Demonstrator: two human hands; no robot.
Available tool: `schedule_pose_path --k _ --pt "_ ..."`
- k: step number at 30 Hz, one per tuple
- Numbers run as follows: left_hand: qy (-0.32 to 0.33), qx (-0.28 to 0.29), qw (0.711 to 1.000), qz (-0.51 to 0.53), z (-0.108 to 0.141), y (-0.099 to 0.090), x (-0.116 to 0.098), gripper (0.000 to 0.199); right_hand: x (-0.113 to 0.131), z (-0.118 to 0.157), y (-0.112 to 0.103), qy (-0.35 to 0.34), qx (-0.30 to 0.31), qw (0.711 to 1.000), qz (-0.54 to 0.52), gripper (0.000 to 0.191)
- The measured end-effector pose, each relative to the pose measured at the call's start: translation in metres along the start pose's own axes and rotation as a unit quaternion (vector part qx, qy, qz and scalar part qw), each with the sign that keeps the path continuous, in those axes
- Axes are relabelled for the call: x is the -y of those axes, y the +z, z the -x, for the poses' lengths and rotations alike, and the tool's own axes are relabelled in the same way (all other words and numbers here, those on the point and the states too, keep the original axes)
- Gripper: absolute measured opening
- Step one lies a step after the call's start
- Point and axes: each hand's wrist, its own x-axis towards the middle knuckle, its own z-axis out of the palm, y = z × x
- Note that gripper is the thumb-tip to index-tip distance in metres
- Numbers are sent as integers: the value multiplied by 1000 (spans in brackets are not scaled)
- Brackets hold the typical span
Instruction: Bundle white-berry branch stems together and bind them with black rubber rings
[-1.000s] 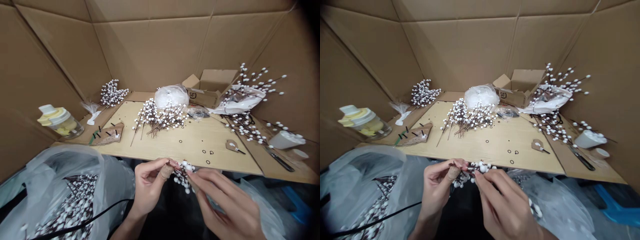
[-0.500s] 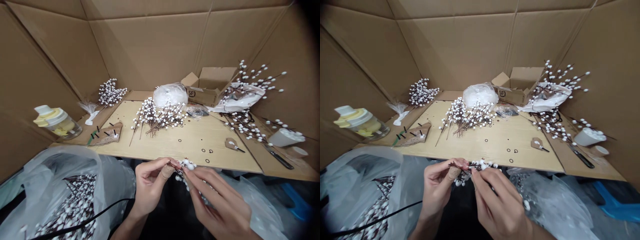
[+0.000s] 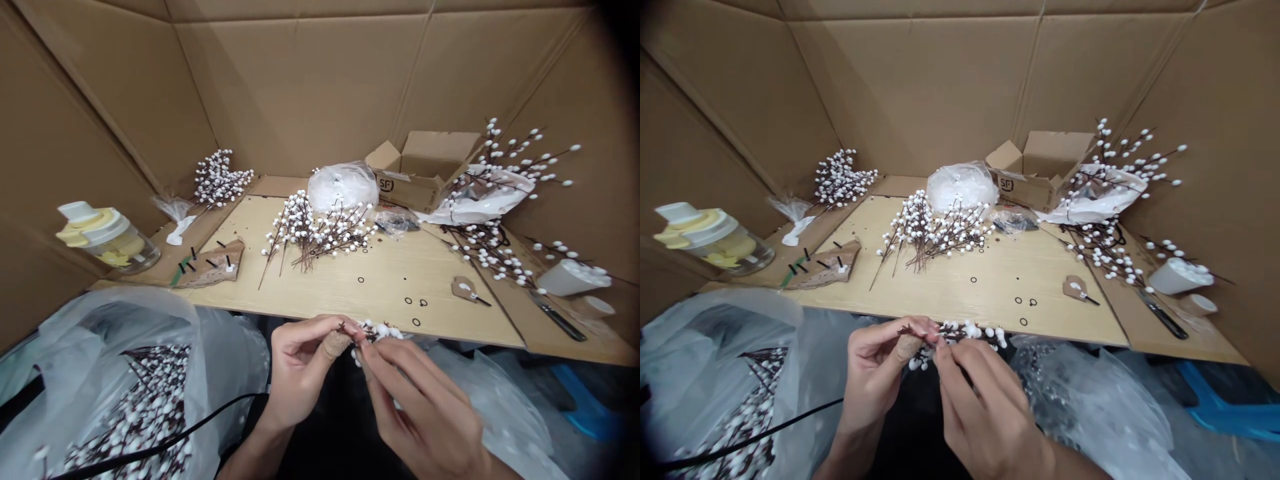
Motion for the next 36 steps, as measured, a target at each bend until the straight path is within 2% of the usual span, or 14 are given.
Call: schedule_pose_path --k 9,18,23,26,28,31,32,33,35,36 --pt "-13 -22 1000 -1 2 0 7 18 3 2 10 -51 0 985 166 19" --pt "-15 -34 998 -45 6 -1 9 12 4 1 12 -42 -1 985 168 19" --pt "-20 -46 997 -52 6 -4 9 12 2 -2 19 -11 29 993 114 21" --pt "-23 -57 997 -50 7 -7 8 11 0 -5 21 7 34 999 25 17" --pt "-20 -58 997 -48 8 -11 7 12 -4 -12 17 39 69 995 -65 14" --pt "-11 -57 997 -45 11 -20 5 15 -22 -34 13 129 169 957 -197 7" --pt "-9 -61 997 -45 12 -24 5 16 -32 -45 14 151 212 936 -236 13" --pt "-7 -68 997 -44 13 -28 4 15 -44 -55 18 157 256 913 -275 24" --pt "-5 -86 995 -42 14 -36 4 14 -70 -77 37 124 374 844 -363 36" --pt "-4 -94 995 -41 15 -40 3 14 -83 -87 52 96 403 831 -370 38"
